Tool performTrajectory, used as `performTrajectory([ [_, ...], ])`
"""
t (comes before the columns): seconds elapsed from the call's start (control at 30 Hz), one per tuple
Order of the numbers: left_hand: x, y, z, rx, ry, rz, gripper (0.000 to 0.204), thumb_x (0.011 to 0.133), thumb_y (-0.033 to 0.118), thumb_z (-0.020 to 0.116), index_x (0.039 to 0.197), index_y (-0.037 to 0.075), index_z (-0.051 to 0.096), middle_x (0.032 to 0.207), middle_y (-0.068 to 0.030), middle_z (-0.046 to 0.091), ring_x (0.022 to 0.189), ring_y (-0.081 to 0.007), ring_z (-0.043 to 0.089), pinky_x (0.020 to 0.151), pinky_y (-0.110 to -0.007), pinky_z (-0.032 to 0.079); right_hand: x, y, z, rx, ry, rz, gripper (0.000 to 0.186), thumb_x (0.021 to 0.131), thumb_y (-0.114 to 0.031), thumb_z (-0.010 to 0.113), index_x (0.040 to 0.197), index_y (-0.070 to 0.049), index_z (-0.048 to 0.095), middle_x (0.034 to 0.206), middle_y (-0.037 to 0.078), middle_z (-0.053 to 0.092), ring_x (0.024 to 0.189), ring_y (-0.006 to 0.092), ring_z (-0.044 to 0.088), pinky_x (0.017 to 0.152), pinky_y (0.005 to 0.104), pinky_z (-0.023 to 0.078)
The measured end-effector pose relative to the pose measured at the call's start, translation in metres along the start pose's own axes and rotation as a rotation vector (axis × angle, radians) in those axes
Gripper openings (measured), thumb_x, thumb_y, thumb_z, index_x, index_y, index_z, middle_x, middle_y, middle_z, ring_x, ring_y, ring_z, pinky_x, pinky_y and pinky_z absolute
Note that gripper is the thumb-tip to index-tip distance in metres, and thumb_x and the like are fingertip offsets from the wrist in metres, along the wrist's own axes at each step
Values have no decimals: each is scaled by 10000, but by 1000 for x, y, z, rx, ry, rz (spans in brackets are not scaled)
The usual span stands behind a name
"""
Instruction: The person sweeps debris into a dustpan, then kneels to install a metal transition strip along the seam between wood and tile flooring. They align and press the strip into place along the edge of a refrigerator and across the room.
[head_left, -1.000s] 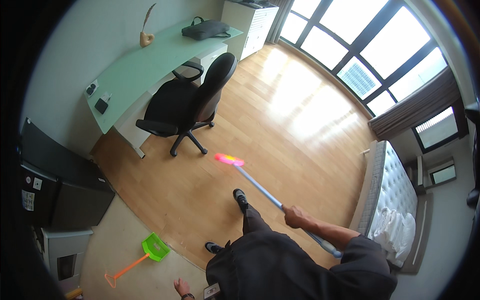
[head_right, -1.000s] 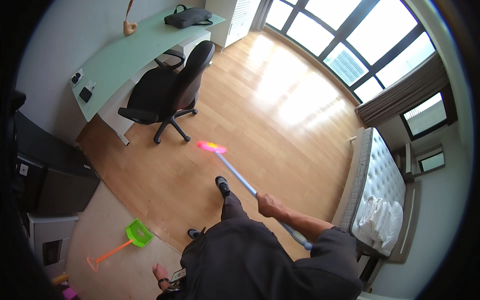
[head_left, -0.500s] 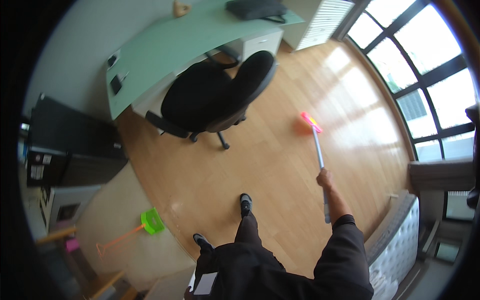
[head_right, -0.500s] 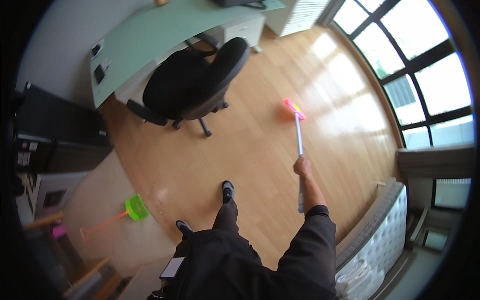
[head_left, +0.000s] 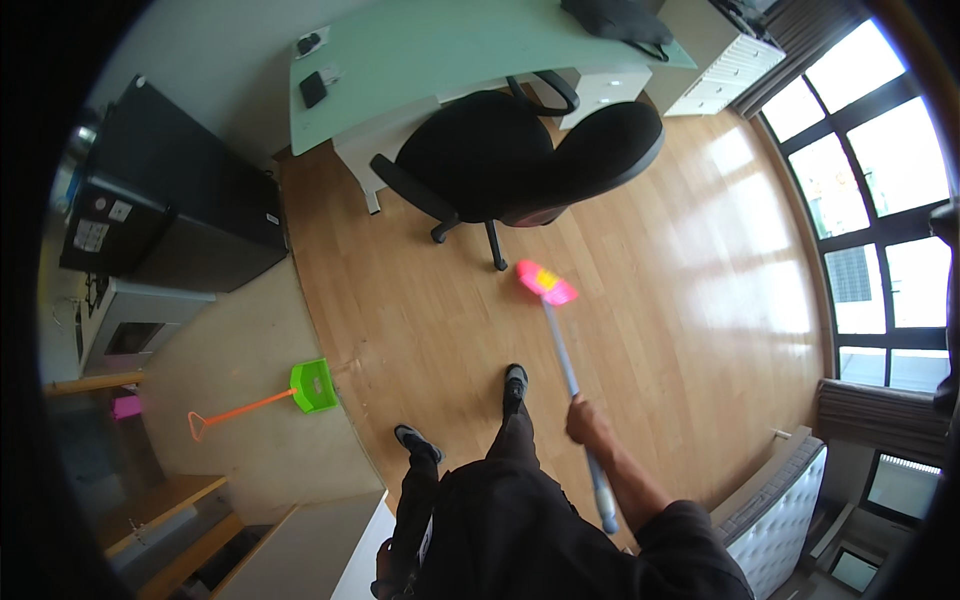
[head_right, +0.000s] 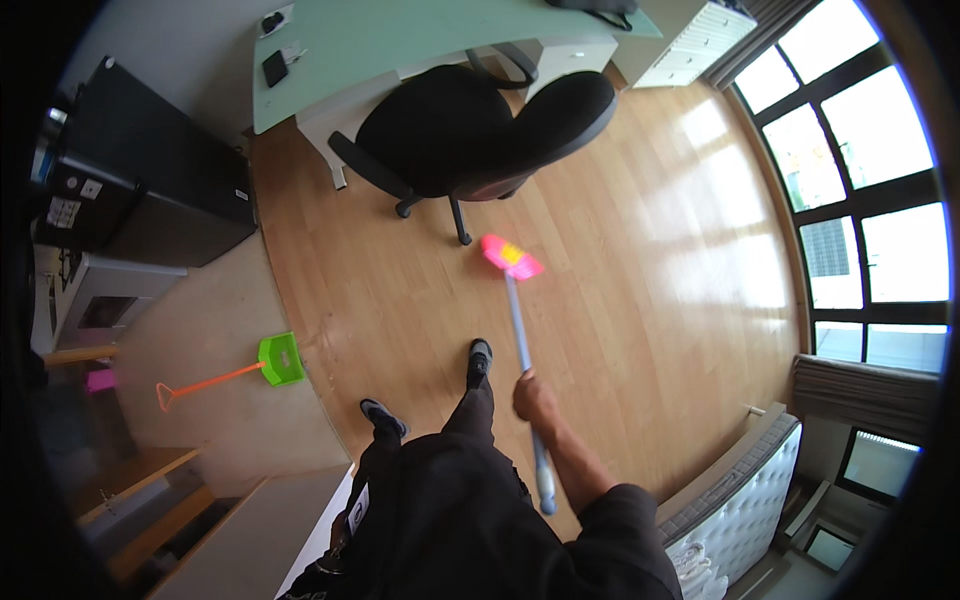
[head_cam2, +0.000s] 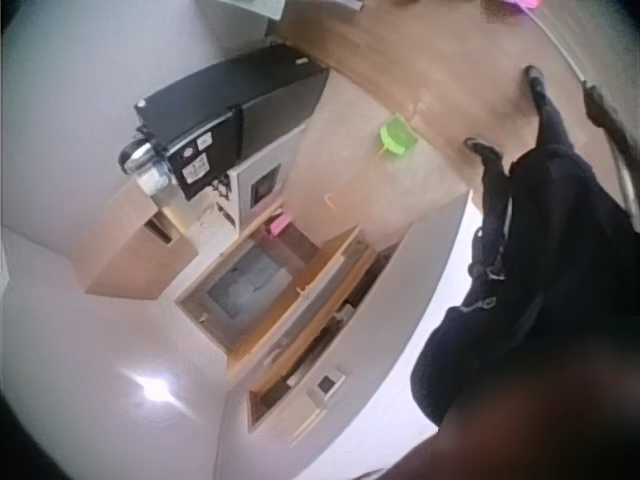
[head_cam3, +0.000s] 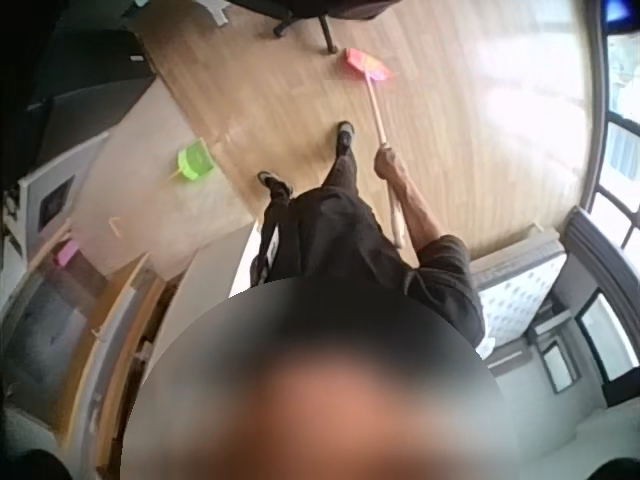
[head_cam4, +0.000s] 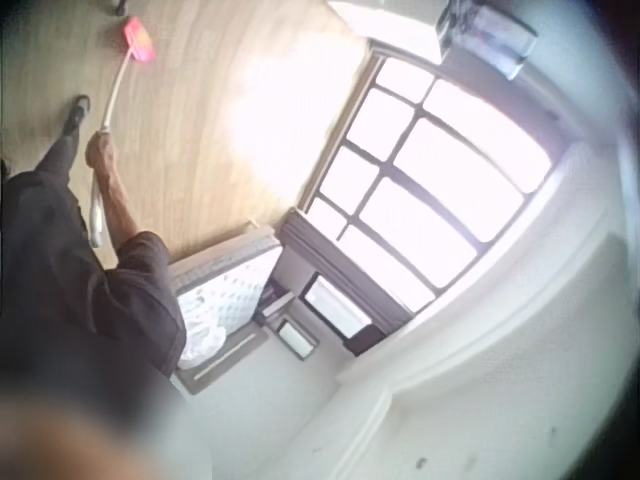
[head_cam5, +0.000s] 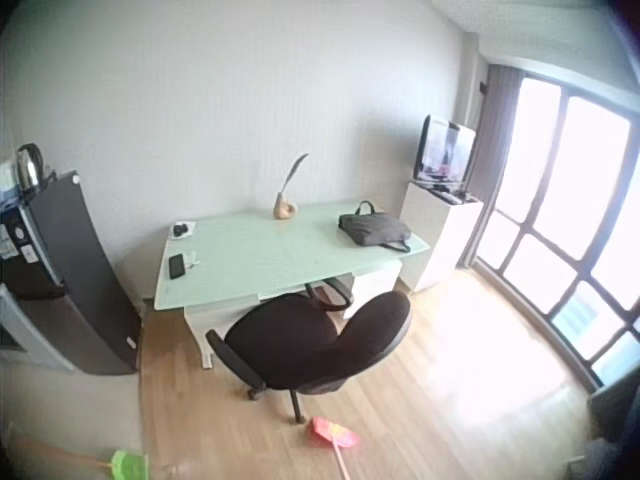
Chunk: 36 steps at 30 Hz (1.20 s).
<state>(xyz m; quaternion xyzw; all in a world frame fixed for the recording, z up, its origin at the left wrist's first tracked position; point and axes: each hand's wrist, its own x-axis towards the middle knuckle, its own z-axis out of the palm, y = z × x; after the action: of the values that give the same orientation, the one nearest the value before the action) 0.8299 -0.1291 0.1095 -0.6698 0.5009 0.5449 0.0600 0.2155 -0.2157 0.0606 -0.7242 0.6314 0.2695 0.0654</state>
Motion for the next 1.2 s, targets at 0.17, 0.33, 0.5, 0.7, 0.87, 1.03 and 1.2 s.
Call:
performTrajectory([
  [0.17,37,-85,-45,27,-72,75,543,865,180,700,1350,1,533,1172,-180,662,1086,-293,634,977,-367,475,-1,-164,-103,689,-251,12,391,932,-125,499,1193,165,519,847,305,682,728,401,707,584,504,551],
  [0.33,56,-181,-104,-723,254,-409,433,919,121,610,1340,117,508,1031,-104,666,919,-264,685,656,-402,560,-9,-235,-213,782,-476,-40,322,895,-153,535,1152,37,574,938,288,685,859,463,682,737,542,543],
  [0.5,69,-246,-173,-1055,516,-246,519,936,194,618,1419,144,438,1128,-70,640,839,-216,647,713,-359,516,-14,-280,-324,735,-469,97,455,837,-194,598,1262,-39,556,1028,281,677,986,448,651,878,530,508],
  [0.7,110,-219,-303,-1110,950,15,602,941,192,629,1475,98,368,1232,-109,606,1047,-219,604,846,-360,483,67,-330,-371,857,-189,223,540,771,-173,603,1285,-13,557,1027,319,660,991,483,635,903,527,507],
  [0.87,150,-157,-457,-782,1181,238,687,922,196,643,1513,85,310,1455,-161,452,1289,-308,480,1048,-421,404,218,-341,-386,922,1,199,607,722,-162,616,1309,-17,570,1043,322,658,1027,451,637,924,485,511],
  [1.03,191,-108,-578,-267,1217,200,867,828,162,708,1546,53,234,1569,-194,313,1457,-357,286,1190,-451,229,453,-355,-401,916,151,164,590,732,-128,586,1310,-10,563,1003,331,658,1002,466,641,902,501,514],
  [1.2,258,-73,-644,93,1036,-15,755,851,156,693,1494,42,314,1487,-207,400,1391,-335,381,1119,-425,362,722,-384,-424,882,193,201,494,782,-115,578,1263,-2,577,984,325,659,962,483,645,849,525,526],
])
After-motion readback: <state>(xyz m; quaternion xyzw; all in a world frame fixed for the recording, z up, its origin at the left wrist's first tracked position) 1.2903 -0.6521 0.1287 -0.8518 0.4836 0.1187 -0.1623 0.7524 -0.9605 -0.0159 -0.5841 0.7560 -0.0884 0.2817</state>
